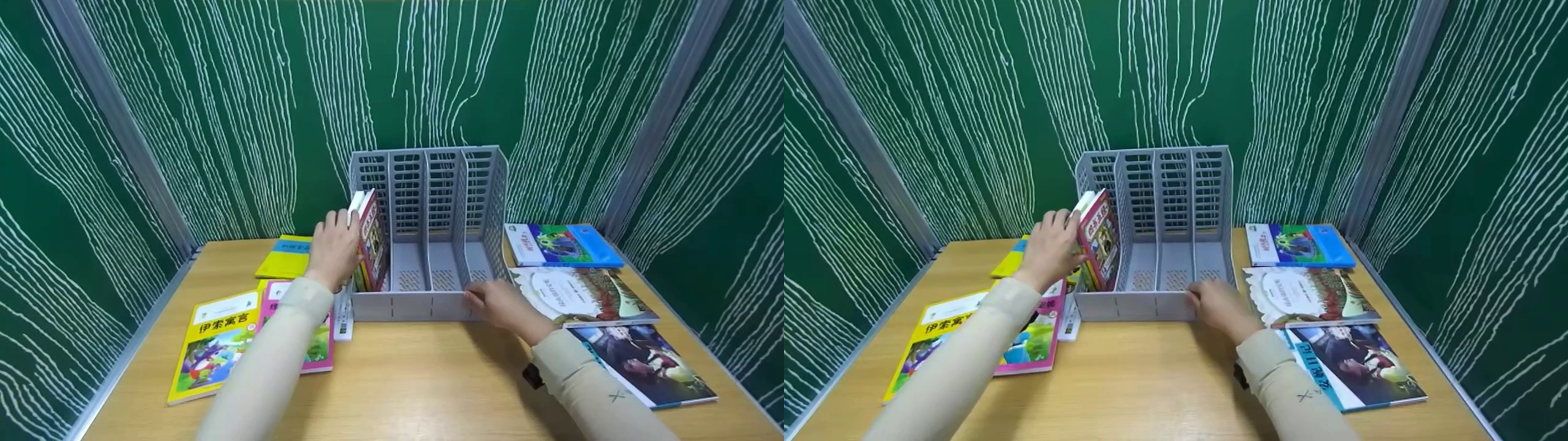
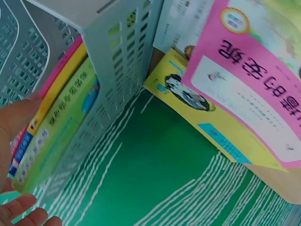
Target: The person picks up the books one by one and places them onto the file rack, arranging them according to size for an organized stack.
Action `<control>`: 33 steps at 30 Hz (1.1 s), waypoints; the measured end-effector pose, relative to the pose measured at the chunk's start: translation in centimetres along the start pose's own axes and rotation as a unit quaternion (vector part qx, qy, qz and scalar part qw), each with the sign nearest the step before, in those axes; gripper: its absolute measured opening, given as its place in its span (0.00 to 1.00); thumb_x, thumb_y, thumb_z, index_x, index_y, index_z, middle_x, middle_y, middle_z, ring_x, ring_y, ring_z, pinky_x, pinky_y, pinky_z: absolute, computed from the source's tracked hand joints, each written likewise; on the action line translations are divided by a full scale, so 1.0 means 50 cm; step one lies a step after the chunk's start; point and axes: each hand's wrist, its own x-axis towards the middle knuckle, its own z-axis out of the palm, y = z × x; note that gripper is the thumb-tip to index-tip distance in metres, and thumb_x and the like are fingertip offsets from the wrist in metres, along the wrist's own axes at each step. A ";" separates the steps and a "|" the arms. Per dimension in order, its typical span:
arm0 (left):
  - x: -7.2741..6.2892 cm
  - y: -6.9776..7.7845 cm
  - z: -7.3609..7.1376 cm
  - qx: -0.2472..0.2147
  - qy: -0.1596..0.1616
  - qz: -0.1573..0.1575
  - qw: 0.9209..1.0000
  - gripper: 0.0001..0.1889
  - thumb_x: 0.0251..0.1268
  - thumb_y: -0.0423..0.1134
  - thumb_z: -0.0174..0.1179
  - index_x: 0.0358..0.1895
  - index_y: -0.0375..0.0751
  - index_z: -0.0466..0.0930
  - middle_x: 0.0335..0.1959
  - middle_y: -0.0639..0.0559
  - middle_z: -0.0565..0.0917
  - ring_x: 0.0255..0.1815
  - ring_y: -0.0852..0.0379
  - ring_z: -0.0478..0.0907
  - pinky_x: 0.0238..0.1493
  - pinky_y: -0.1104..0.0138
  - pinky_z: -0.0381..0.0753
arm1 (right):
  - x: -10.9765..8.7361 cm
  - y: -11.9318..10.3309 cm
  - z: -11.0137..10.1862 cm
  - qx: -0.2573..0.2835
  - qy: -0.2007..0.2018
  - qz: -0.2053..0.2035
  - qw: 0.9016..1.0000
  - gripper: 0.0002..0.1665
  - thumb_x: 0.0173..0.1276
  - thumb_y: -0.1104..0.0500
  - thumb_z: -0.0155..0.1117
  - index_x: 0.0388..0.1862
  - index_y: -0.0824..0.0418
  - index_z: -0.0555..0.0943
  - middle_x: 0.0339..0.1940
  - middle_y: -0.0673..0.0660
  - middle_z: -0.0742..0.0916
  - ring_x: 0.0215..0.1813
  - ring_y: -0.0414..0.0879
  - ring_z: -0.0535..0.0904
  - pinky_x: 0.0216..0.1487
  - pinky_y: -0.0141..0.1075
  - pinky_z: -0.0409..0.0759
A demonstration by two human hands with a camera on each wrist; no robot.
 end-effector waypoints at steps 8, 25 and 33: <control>-0.027 -0.046 -0.010 -0.010 -0.001 -0.008 1.000 0.44 0.66 0.55 0.78 0.77 0.34 0.72 0.69 0.36 0.80 0.68 0.39 0.77 0.69 0.49 0.84 | 0.001 -0.003 -0.006 0.009 -0.027 0.042 0.999 0.13 0.85 0.58 0.60 0.43 0.62 0.88 0.29 0.53 0.86 0.31 0.44 0.75 0.36 0.41 0.78; -0.103 -0.171 0.004 -0.105 -0.061 -0.117 0.986 0.40 0.67 0.47 0.77 0.73 0.25 0.71 0.67 0.27 0.78 0.62 0.31 0.82 0.68 0.41 0.84 | -0.001 -0.003 -0.003 0.004 -0.012 0.016 1.000 0.14 0.85 0.59 0.60 0.38 0.62 0.87 0.25 0.50 0.82 0.28 0.42 0.72 0.32 0.38 0.73; -0.147 -0.203 0.044 -0.167 -0.118 -0.184 0.961 0.40 0.69 0.47 0.74 0.73 0.23 0.67 0.63 0.27 0.77 0.58 0.32 0.79 0.68 0.40 0.83 | 0.001 -0.003 0.001 -0.003 -0.006 0.007 1.000 0.15 0.85 0.59 0.60 0.35 0.62 0.86 0.24 0.50 0.80 0.27 0.43 0.71 0.32 0.39 0.72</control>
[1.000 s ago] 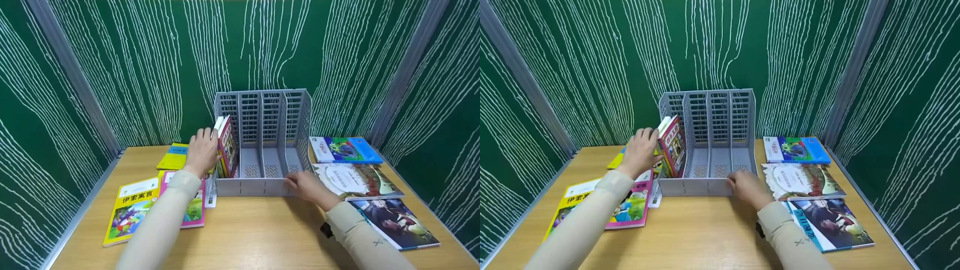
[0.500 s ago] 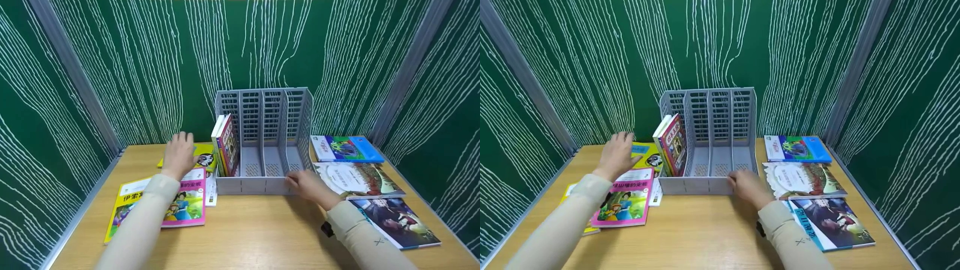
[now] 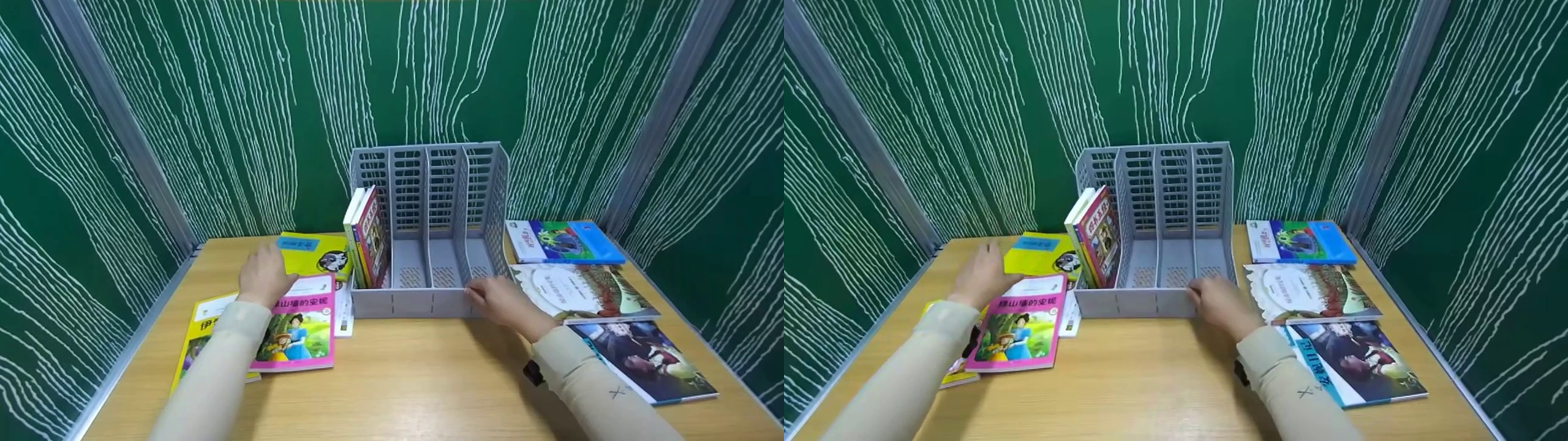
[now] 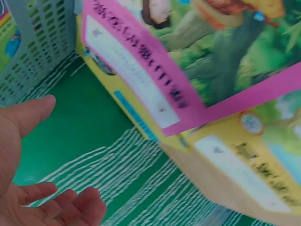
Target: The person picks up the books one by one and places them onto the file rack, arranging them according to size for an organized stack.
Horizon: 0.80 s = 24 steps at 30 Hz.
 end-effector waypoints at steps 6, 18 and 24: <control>-0.017 -0.017 0.016 -0.033 -0.052 -0.070 0.996 0.45 0.68 0.49 0.74 0.74 0.20 0.63 0.66 0.23 0.75 0.63 0.30 0.76 0.72 0.38 0.79 | 0.001 0.001 -0.001 0.001 -0.006 0.006 1.000 0.15 0.85 0.59 0.59 0.36 0.63 0.85 0.24 0.51 0.80 0.28 0.44 0.72 0.33 0.40 0.74; -0.051 -0.026 0.029 -0.052 -0.216 -0.143 0.964 0.55 0.61 0.61 0.76 0.74 0.16 0.65 0.68 0.23 0.75 0.62 0.32 0.77 0.76 0.39 0.75 | -0.001 0.004 0.002 0.011 0.001 -0.002 1.000 0.14 0.85 0.59 0.60 0.39 0.63 0.88 0.27 0.52 0.85 0.30 0.43 0.75 0.35 0.41 0.78; -0.068 -0.027 0.026 -0.059 -0.250 -0.158 0.953 0.48 0.61 0.60 0.77 0.69 0.22 0.74 0.58 0.32 0.81 0.56 0.38 0.76 0.72 0.44 0.77 | -0.001 0.003 0.005 -0.001 0.016 -0.009 1.000 0.14 0.84 0.59 0.61 0.37 0.62 0.87 0.25 0.51 0.83 0.29 0.43 0.73 0.34 0.41 0.76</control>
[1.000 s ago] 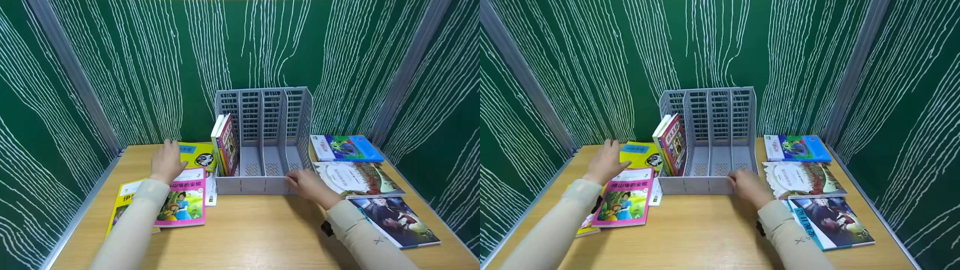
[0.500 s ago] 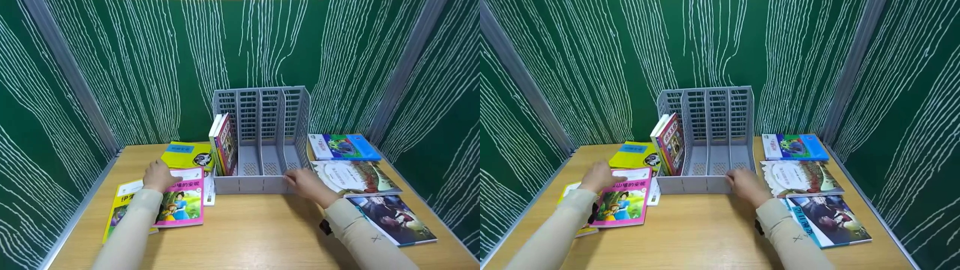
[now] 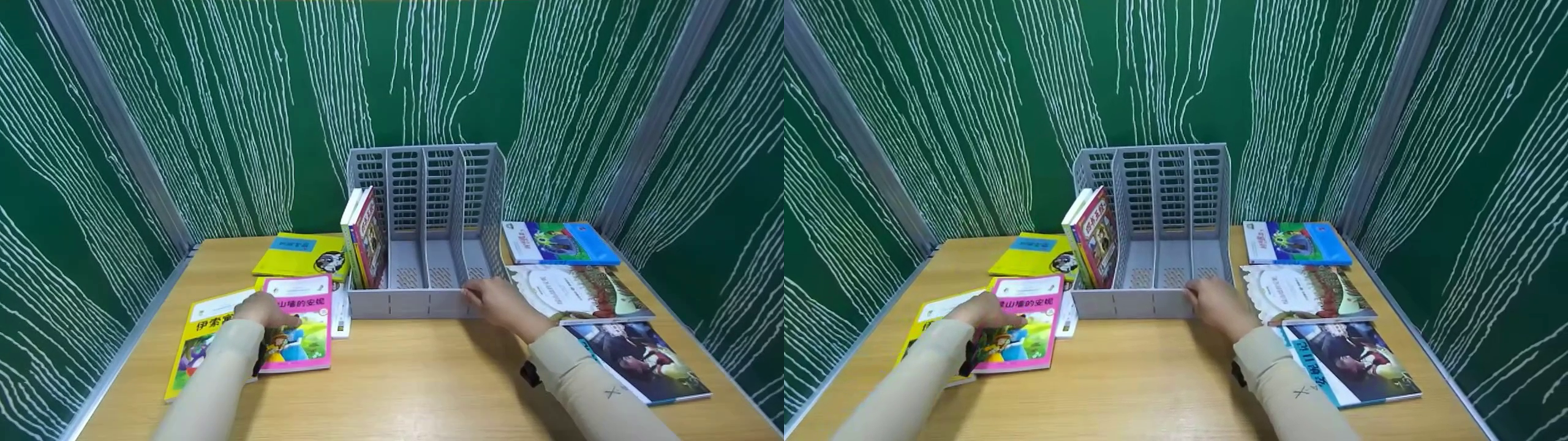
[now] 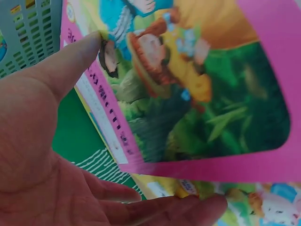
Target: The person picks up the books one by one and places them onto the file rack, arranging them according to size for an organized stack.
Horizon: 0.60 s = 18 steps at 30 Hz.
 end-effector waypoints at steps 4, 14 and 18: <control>-0.004 0.004 0.004 0.011 0.006 0.008 1.000 0.48 0.61 0.59 0.76 0.70 0.20 0.73 0.58 0.31 0.81 0.55 0.38 0.76 0.72 0.44 0.77 | -0.002 0.002 0.000 -0.004 0.004 0.001 1.000 0.14 0.84 0.60 0.61 0.36 0.62 0.87 0.24 0.51 0.82 0.28 0.43 0.72 0.32 0.40 0.73; -0.006 0.011 0.014 -0.003 0.011 0.029 1.000 0.42 0.65 0.52 0.76 0.71 0.22 0.73 0.59 0.30 0.83 0.54 0.39 0.78 0.71 0.41 0.78 | -0.005 0.001 0.002 0.011 -0.012 0.022 1.000 0.13 0.85 0.59 0.60 0.39 0.61 0.87 0.28 0.52 0.85 0.31 0.44 0.74 0.37 0.43 0.78; 0.006 0.005 0.021 -0.005 0.030 0.019 0.999 0.46 0.63 0.53 0.78 0.72 0.21 0.71 0.59 0.28 0.81 0.56 0.36 0.77 0.71 0.40 0.77 | -0.002 -0.002 0.000 0.012 -0.019 0.035 0.999 0.13 0.85 0.58 0.59 0.43 0.61 0.88 0.30 0.53 0.86 0.33 0.45 0.76 0.40 0.44 0.81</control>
